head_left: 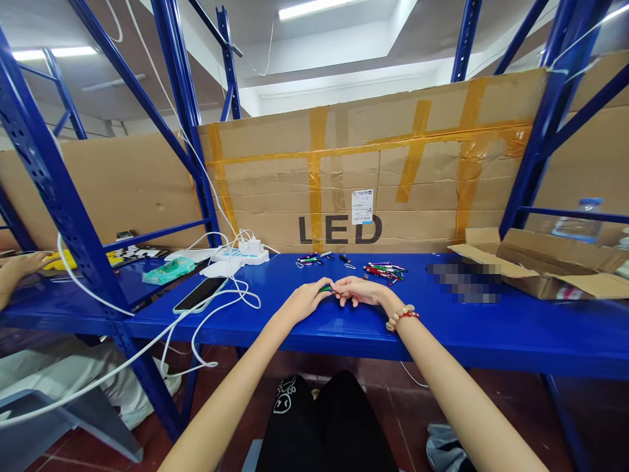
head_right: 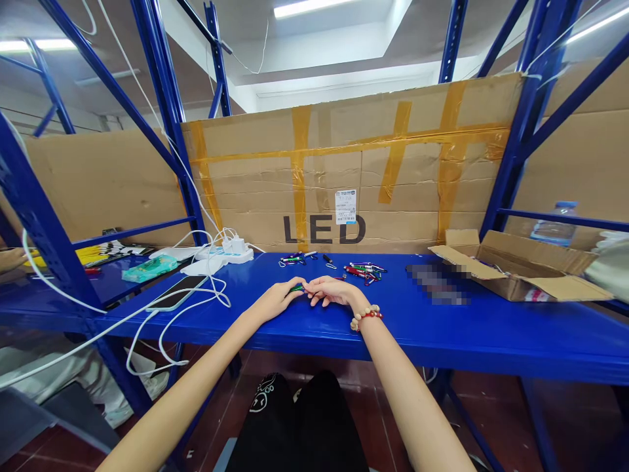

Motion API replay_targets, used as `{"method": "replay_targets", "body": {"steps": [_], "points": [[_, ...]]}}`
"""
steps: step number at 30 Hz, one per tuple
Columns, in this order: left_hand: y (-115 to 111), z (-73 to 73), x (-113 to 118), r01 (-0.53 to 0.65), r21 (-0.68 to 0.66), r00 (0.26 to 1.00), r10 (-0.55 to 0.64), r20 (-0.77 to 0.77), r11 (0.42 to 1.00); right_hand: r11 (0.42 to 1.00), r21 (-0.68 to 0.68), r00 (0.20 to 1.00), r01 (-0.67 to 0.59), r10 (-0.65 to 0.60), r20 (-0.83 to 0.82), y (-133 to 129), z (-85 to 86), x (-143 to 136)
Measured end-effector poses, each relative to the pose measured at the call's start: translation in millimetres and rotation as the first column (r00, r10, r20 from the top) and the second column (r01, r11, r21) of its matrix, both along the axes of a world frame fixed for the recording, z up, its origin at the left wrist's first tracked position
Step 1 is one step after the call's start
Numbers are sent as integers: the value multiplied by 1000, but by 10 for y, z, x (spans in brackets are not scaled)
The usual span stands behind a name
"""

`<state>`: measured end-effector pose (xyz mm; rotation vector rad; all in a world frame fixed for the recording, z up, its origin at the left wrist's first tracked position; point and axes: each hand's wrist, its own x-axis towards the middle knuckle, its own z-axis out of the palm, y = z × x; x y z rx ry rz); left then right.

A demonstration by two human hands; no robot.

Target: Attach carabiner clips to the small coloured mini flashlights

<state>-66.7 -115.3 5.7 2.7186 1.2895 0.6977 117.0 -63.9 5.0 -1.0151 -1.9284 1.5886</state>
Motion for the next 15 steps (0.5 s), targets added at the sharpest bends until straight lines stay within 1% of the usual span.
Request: {"method": "replay_targets", "body": {"steps": [4, 8, 12, 15], "points": [[6, -2, 11, -36, -5, 999, 36, -14, 999, 1000, 23, 1000, 5, -6, 7, 11, -21, -5], [20, -10, 23, -117, 11, 992, 118, -43, 993, 997, 75, 1000, 26, -26, -5, 19, -47, -6], [32, -20, 29, -193, 42, 979, 196, -63, 980, 988, 130, 996, 79, -75, -38, 9, -40, 5], [36, -24, 29, -209, 50, 974, 212, -75, 977, 977, 171, 991, 124, -114, -71, -10, -23, 16]]}}
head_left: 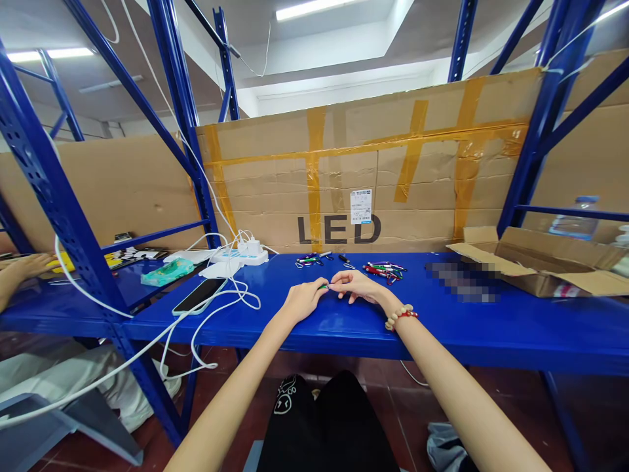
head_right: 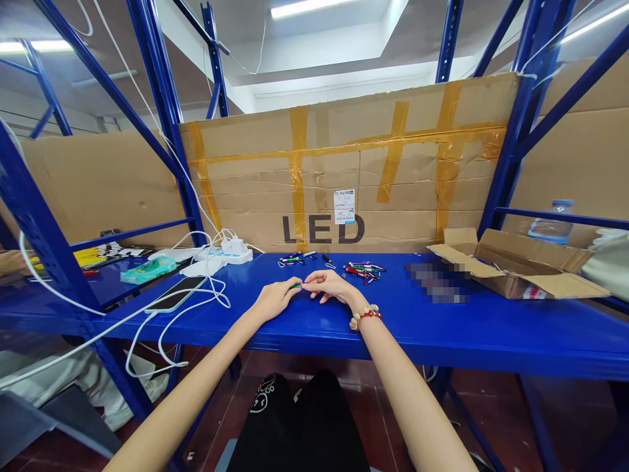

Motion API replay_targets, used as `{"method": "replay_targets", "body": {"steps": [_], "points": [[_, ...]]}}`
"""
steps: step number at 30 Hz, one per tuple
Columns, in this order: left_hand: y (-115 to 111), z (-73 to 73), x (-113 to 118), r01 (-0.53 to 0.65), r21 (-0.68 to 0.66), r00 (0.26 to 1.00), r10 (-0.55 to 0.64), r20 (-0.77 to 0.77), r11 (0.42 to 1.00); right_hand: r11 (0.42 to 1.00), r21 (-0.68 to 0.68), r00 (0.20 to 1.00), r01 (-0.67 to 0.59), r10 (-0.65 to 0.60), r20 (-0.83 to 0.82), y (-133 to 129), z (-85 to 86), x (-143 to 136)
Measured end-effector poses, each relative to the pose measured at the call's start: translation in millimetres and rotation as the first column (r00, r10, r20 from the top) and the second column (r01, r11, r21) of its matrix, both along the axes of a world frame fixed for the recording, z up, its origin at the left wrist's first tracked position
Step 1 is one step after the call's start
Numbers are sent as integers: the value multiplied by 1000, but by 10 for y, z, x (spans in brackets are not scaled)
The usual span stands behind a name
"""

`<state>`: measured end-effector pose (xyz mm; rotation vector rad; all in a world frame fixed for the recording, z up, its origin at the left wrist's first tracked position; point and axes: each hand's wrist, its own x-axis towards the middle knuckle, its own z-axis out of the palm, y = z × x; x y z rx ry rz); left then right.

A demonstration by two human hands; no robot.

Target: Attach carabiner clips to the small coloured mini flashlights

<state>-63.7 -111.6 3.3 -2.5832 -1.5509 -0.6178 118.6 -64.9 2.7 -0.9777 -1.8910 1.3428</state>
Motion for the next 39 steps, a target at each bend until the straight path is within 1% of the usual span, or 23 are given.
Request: {"method": "replay_targets", "body": {"steps": [6, 16, 30, 39], "points": [[-9, 8, 2, -6, -27, 1000, 5, -4, 1000, 999, 54, 1000, 5, -5, -1, -17, 0, 1], [-37, 33, -21, 59, -88, 998, -56, 29, 994, 999, 50, 1000, -12, 11, 20, -26, 8, 6], [-31, 22, -37, 83, -79, 996, -80, 43, 993, 999, 33, 1000, 2, -3, 29, -8, -1, 6], [-34, 24, -50, 79, -69, 996, -76, 48, 994, 996, 80, 999, 26, -29, 32, -65, 10, -10]]}}
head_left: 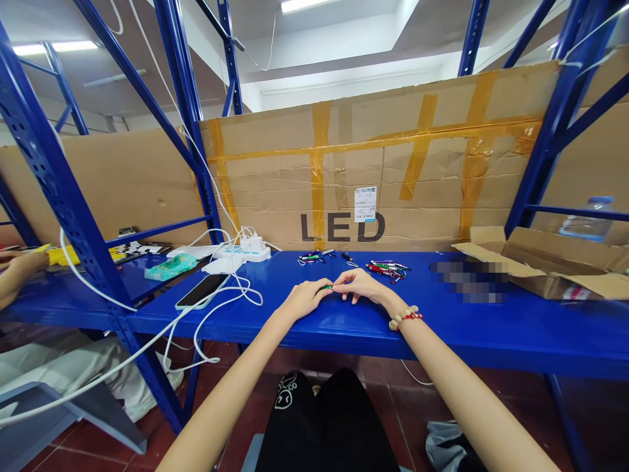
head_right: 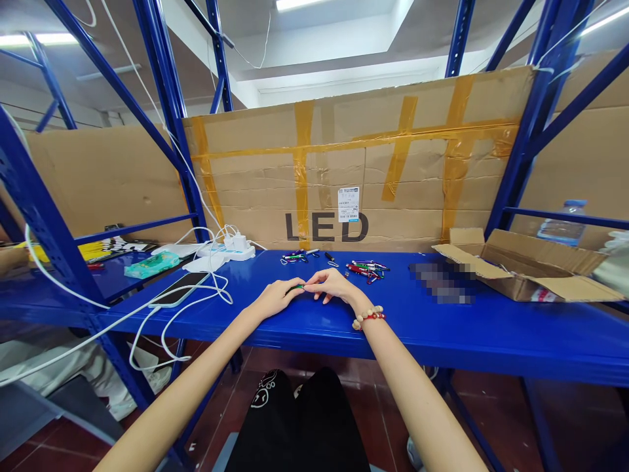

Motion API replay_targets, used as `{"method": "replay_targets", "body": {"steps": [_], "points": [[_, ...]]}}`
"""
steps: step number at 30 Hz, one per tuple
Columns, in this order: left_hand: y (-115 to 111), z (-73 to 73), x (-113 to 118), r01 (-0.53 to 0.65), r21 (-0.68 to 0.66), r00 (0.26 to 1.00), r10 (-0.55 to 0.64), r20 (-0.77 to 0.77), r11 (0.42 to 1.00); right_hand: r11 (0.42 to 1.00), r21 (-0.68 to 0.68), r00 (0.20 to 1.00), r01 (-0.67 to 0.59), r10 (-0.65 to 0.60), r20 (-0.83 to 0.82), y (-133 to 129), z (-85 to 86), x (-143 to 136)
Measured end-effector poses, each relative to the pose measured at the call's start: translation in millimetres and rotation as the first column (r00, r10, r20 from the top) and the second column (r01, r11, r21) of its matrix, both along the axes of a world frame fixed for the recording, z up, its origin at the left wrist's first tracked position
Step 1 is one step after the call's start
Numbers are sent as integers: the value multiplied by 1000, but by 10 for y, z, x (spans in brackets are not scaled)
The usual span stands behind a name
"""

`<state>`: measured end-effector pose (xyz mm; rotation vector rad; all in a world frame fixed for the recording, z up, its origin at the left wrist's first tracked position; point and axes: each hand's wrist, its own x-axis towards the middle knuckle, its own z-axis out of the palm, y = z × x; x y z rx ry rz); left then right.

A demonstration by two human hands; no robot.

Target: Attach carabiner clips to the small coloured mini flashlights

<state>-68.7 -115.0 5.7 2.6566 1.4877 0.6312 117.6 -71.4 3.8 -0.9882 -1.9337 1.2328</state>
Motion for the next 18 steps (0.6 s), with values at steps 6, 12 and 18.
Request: {"method": "replay_targets", "body": {"steps": [6, 12, 18], "points": [[2, -3, -3, 5, 5, 1000, -5, -2, 1000, 1000, 5, 1000, 7, -7, 7, -16, 11, -7], [-8, 5, -4, 10, 0, 1000, -10, -5, 1000, 1000, -10, 1000, 12, -12, 8, -27, 21, -11], [-6, 11, 2, 16, -16, 1000, -16, 5, 1000, 1000, -15, 1000, 19, -19, 2, -6, 7, -6]]}}
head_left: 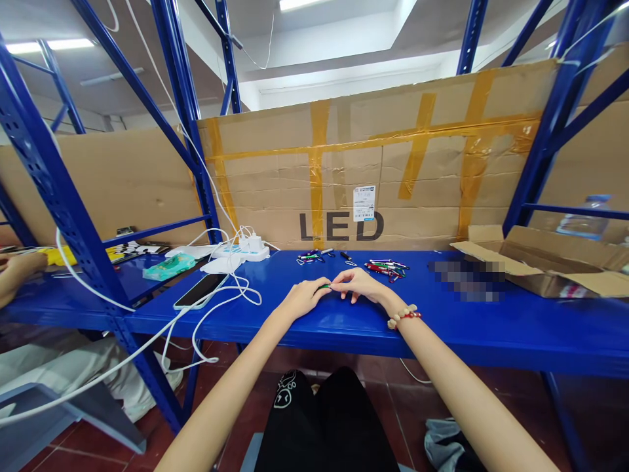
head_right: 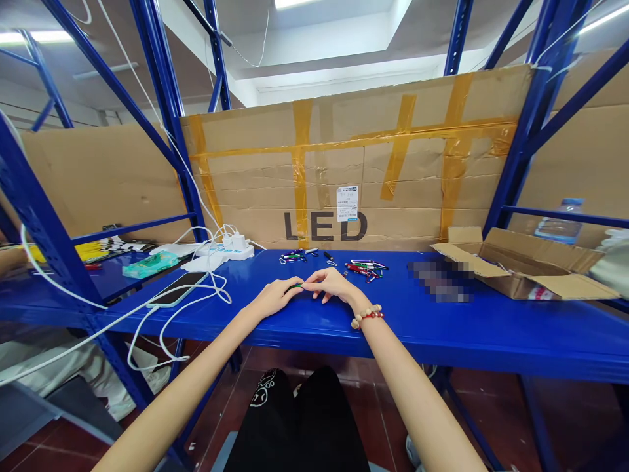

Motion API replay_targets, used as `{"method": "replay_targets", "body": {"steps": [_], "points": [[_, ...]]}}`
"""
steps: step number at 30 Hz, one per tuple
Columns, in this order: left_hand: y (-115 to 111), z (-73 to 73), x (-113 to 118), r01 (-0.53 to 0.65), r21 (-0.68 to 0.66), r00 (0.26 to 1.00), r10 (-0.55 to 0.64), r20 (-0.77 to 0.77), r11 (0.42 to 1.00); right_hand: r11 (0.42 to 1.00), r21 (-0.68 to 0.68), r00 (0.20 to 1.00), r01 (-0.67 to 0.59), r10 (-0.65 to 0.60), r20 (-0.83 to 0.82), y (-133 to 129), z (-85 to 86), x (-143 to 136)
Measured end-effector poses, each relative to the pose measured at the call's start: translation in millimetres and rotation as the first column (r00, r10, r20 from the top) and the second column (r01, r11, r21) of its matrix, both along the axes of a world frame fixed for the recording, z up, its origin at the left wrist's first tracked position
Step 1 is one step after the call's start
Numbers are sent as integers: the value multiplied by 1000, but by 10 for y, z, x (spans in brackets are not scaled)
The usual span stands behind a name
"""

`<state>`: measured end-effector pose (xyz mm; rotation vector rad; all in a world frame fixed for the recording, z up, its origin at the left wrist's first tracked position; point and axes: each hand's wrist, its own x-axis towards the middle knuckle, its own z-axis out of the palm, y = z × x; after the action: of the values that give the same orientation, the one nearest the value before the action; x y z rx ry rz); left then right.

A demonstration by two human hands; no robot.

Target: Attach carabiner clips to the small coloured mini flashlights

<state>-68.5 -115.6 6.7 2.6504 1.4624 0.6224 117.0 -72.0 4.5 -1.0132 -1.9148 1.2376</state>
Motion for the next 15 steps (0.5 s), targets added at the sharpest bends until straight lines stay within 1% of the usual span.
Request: {"method": "replay_targets", "body": {"steps": [8, 15], "points": [[28, -27, -4, 31, -11, 998, -30, 48, 999, 1000, 2, 1000, -4, 4, 14, 16, -21, -2], [72, -65, -25, 147, -15, 982, -144, 124, 989, 998, 64, 998, 22, -26, 50, -12, -4, -8]]}}
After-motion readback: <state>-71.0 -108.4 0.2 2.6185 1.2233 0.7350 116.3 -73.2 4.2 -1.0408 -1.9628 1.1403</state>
